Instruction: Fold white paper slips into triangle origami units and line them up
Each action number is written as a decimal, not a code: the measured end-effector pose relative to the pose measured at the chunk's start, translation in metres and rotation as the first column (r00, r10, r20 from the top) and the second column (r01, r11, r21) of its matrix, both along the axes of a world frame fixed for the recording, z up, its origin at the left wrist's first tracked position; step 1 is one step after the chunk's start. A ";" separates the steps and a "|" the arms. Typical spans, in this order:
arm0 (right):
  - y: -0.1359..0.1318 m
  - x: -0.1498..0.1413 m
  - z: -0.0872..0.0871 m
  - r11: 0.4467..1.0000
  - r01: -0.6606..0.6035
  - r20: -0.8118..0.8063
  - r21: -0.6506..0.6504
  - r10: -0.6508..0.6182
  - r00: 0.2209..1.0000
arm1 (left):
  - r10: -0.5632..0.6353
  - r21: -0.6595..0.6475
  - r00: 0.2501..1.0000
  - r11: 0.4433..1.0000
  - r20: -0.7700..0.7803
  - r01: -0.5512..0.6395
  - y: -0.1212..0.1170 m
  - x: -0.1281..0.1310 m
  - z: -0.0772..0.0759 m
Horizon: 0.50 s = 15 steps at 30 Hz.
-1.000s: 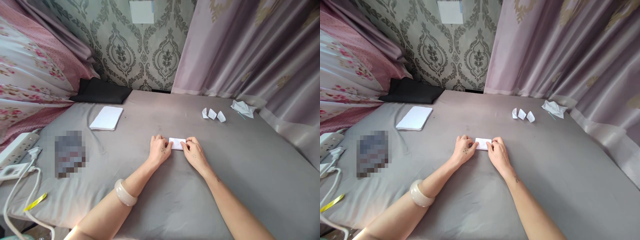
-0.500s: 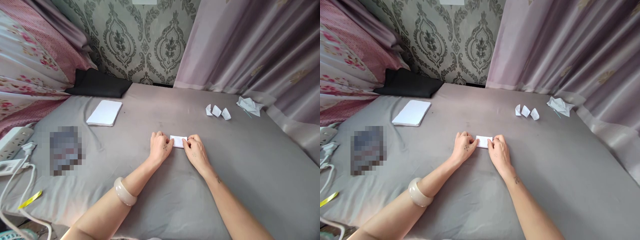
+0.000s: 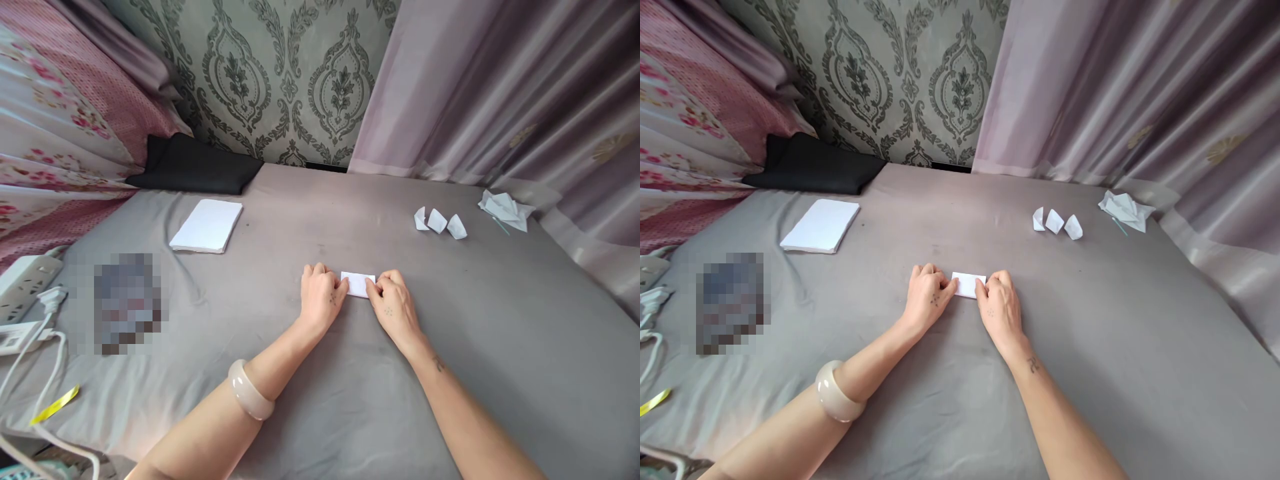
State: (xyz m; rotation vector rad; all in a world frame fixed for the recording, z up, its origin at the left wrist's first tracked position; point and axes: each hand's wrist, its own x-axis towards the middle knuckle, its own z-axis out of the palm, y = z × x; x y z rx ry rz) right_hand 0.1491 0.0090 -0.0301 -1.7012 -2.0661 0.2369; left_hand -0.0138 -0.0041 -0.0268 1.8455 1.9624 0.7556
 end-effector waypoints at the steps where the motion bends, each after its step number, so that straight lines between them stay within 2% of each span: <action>1: 0.000 0.000 0.000 1.000 0.002 0.003 -0.004 -0.002 1.000 | -0.008 0.005 1.000 1.000 -0.014 0.009 0.000 0.000 0.000; 15: 0.001 0.000 0.001 1.000 0.002 -0.007 -0.004 -0.002 1.000 | -0.015 0.017 0.998 1.000 -0.067 0.016 0.001 0.000 -0.004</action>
